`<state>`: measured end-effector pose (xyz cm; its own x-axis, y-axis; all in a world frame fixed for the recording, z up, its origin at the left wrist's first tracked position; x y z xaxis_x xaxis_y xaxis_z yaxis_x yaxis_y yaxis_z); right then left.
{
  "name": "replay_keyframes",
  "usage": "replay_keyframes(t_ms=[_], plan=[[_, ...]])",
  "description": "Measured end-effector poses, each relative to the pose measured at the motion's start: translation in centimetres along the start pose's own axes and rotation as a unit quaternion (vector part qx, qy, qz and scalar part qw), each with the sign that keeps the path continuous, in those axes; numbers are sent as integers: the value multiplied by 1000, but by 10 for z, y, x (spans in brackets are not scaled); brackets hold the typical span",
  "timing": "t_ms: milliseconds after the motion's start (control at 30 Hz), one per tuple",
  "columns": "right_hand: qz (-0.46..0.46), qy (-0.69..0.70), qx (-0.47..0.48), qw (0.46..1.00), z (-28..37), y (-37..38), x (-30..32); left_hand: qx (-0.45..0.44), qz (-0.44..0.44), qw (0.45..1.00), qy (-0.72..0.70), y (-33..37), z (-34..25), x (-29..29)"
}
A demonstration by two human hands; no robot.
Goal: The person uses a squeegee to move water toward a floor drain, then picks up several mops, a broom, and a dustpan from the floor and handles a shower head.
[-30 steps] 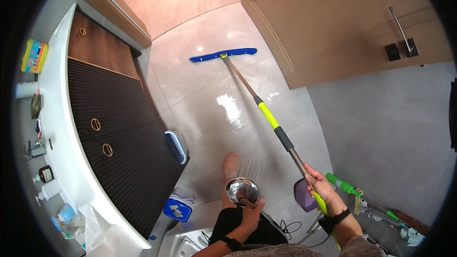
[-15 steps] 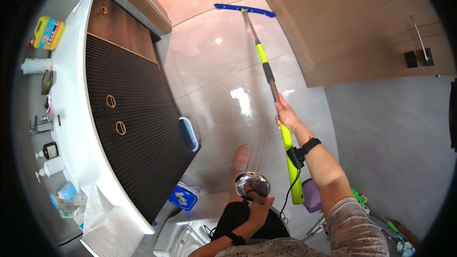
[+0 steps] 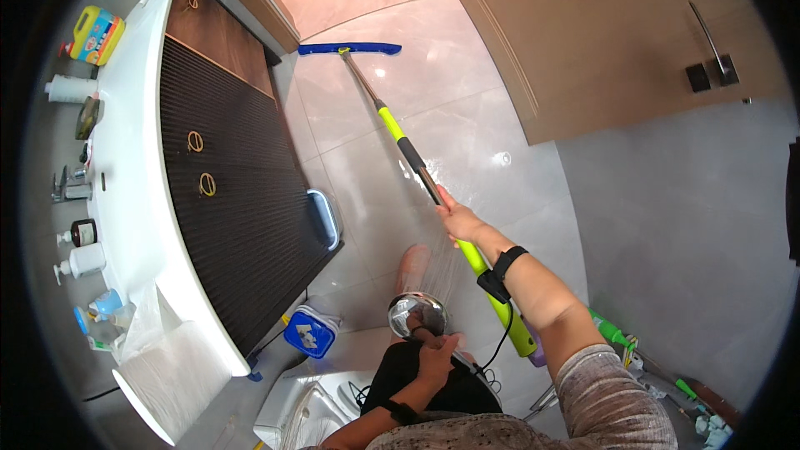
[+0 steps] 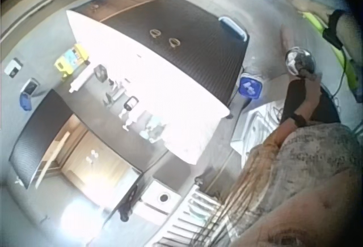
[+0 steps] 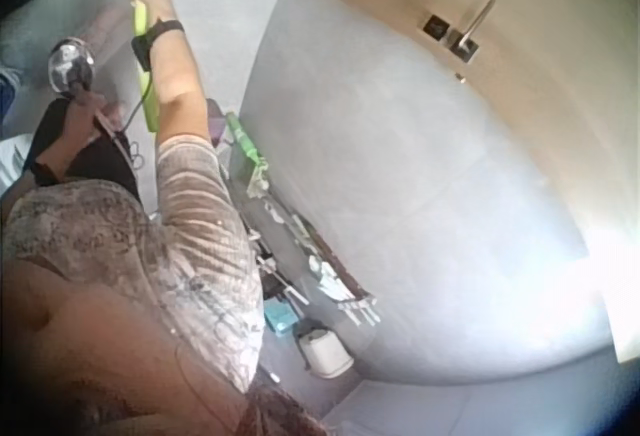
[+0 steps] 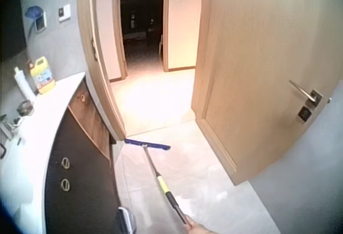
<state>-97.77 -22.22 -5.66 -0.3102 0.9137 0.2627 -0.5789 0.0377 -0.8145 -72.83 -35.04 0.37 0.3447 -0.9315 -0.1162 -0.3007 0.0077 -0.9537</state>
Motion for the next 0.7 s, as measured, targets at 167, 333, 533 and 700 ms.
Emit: replay_keyframes(t_ms=[167,333,533,700], plan=[[20,12,-25,999,-76,-51,36,-54,22,998,37,-11,11,12],[-7,-12,-62,998,-204,-172,81,-127,-18,992,-2,-13,35,24],[-94,-96,12,991,-409,-379,69,-236,-10,972,18,-49,33,-10],[-140,-83,-114,980,-515,-569,31,-332,19,943,29,-76,48,-20]])
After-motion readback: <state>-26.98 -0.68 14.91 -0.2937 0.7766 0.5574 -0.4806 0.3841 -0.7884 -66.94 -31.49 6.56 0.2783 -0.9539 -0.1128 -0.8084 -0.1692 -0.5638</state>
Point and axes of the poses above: each hand's wrist, its own y-axis towards the middle knuckle, its own x-axis out of the back of the hand, z = x × y, the point moved 5 cm from there along y, towards the middle knuckle, and after that the axes turned 8 degrees about -z, right-handed, at the moved point
